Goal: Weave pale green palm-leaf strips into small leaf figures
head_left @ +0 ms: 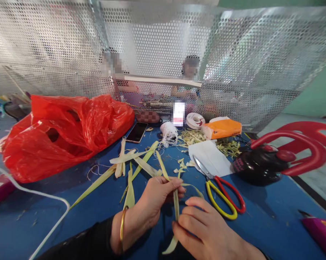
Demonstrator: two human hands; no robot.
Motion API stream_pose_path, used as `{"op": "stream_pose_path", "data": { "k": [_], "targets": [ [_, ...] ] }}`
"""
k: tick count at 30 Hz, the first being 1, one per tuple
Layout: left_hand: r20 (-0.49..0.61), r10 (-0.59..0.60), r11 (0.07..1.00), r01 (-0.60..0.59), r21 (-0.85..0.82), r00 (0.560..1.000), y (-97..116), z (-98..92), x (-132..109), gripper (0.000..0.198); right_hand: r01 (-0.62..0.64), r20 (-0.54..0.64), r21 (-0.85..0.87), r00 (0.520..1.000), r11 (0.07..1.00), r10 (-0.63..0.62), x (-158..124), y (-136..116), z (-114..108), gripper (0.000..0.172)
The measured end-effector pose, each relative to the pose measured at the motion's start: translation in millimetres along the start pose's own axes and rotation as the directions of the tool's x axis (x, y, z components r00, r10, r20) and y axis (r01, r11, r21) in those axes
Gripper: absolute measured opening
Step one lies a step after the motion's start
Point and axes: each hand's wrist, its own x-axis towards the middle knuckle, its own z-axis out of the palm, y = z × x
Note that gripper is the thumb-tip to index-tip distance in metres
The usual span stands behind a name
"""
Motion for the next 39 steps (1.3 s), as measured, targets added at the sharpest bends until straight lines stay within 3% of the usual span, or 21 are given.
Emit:
{"op": "stream_pose_path", "data": {
  "k": [4, 9, 11, 13, 14, 16, 17, 19, 21, 25, 31, 39],
  "targets": [
    [-0.011, 0.030, 0.999, -0.030, 0.032, 0.999, 4, -0.3, -1, 0.023, 0.035, -0.064, 0.014, 0.997, 0.999, -0.034, 0, -4, -1, 0.021],
    [-0.005, 0.043, 0.996, -0.043, 0.082, 0.999, 6, -1.0, -2, 0.024, 0.059, -0.018, 0.072, 0.998, 0.996, -0.058, 0, -2, -6, 0.024],
    [0.006, 0.047, 0.996, -0.048, 0.079, 0.999, 6, -1.8, -1, 0.025, 0.008, 0.000, 0.146, 1.000, 0.989, -0.008, -1, 3, -10, 0.029],
    [0.053, 0.053, 0.995, -0.057, 0.077, 0.997, 6, -2.4, -1, 0.026, -0.136, -0.038, 0.202, 0.988, 0.970, 0.147, -5, 11, -13, 0.043],
    [0.087, 0.052, 0.995, -0.059, 0.077, 0.995, 6, -2.6, -1, 0.027, -0.240, -0.078, 0.205, 0.962, 0.949, 0.260, -7, 16, -13, 0.044],
    [0.134, 0.038, 0.995, -0.050, 0.085, 0.990, 6, -2.2, -3, 0.027, -0.584, -0.054, 0.206, 0.795, 0.785, 0.605, -11, 25, -10, 0.028],
    [0.143, 0.030, 0.995, -0.043, 0.094, 0.989, 7, -1.8, -4, 0.028, -0.673, 0.007, 0.243, 0.722, 0.699, 0.692, -11, 29, -8, 0.024],
    [0.134, 0.031, 0.992, -0.047, 0.121, 0.991, 8, -0.6, -6, 0.031, -0.781, 0.188, 0.325, 0.606, 0.533, 0.773, -11, 33, -3, 0.021],
    [0.122, 0.042, 0.989, -0.059, 0.137, 0.992, 10, 0.4, -8, 0.036, -0.818, 0.300, 0.375, 0.552, 0.436, 0.778, -9, 33, 0, 0.025],
    [0.151, 0.046, 0.989, -0.067, 0.135, 0.988, 10, 0.7, -8, 0.032, -0.827, 0.288, 0.388, 0.527, 0.406, 0.799, -6, 26, 0, 0.027],
    [0.125, 0.046, 0.983, -0.068, 0.173, 0.991, 7, 1.8, -7, 0.023, -0.798, 0.233, 0.386, 0.569, 0.462, 0.788, -6, 26, -4, 0.029],
    [0.128, 0.098, 0.965, -0.126, 0.231, 0.987, 7, 1.9, -7, 0.016, -0.829, 0.211, 0.444, 0.466, 0.340, 0.859, -8, 33, -9, 0.031]
  ]
}}
